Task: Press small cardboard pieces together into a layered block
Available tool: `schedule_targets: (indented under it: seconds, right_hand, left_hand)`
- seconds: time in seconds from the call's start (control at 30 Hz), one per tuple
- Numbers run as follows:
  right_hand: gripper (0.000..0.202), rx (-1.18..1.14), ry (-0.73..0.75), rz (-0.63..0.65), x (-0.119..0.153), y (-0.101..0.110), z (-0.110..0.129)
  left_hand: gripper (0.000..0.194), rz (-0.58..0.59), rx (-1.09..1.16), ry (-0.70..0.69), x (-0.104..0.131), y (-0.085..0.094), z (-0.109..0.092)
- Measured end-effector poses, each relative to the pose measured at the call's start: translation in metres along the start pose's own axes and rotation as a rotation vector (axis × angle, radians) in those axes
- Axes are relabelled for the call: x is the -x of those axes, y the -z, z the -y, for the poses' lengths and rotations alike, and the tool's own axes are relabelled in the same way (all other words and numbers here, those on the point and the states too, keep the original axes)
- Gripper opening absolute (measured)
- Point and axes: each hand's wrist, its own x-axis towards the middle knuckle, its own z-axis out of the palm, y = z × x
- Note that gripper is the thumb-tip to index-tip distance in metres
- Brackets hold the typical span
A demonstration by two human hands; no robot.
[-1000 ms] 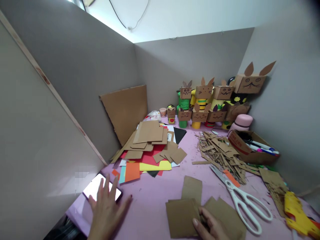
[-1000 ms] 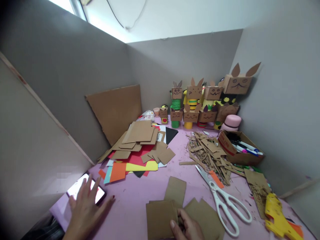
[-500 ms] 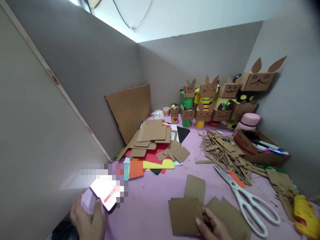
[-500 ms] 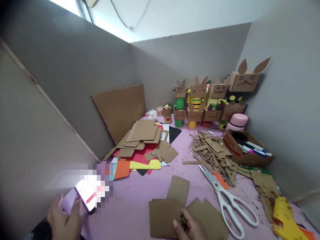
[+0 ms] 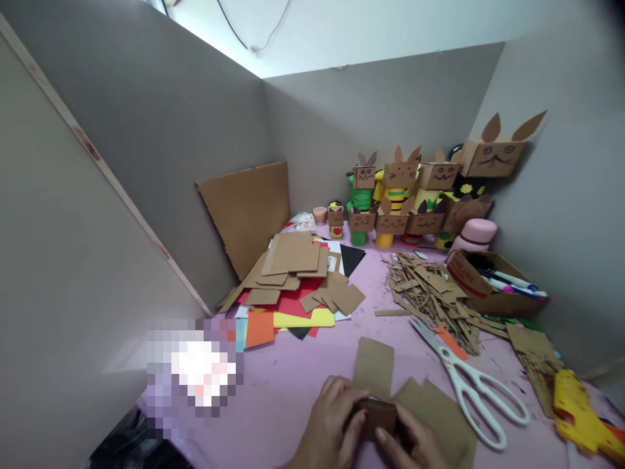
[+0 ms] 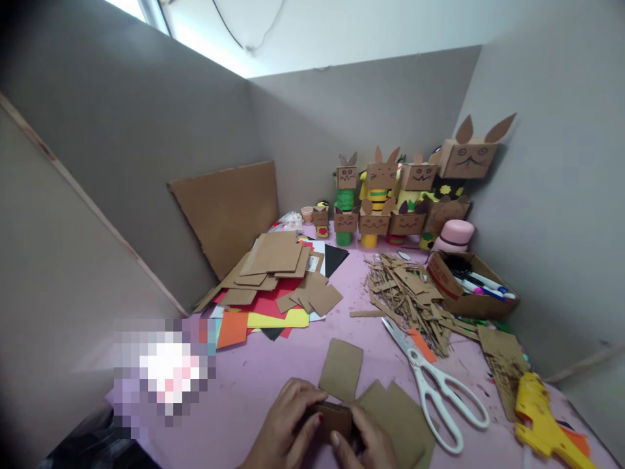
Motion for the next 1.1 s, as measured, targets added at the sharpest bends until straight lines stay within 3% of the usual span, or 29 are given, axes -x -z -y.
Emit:
schedule_targets:
  seconds: [0.13,0.23,0.33,0.47,0.57,0.7,0.83,1.1]
  right_hand:
    - [0.048,-0.031,-0.033,0.001,-0.003,0.0,0.003]
    - [0.046,-0.176,-0.068,0.128,-0.007,0.002,0.013]
    - [0.042,-0.271,-0.026,0.181,-0.011,0.004,0.018]
    - [0.025,0.054,0.096,0.071,-0.011,0.003,0.014]
    - [0.013,0.229,0.208,0.127,-0.008,-0.001,0.011]
    - [0.02,0.299,0.281,0.214,-0.008,-0.007,0.016]
    - [0.034,0.327,0.316,0.209,-0.004,0.001,0.021]
    - [0.017,0.303,0.148,-0.058,0.02,0.032,0.035]
  left_hand:
    - [0.024,-0.088,0.037,0.14,0.007,-0.001,0.009]
    - [0.04,-0.194,0.114,0.27,0.016,-0.015,0.02]
    - [0.059,-0.248,0.107,0.271,0.019,-0.03,0.024]
    - [0.08,-0.283,0.039,0.277,0.013,-0.04,0.013]
    - [0.089,-0.287,0.031,0.316,0.011,-0.04,0.004]
    - [0.072,-0.306,0.026,0.347,0.011,-0.041,0.004]
    - [0.062,-0.324,0.01,0.34,0.011,-0.042,0.007]
    - [0.048,-0.439,-0.047,0.193,0.01,-0.034,0.004]
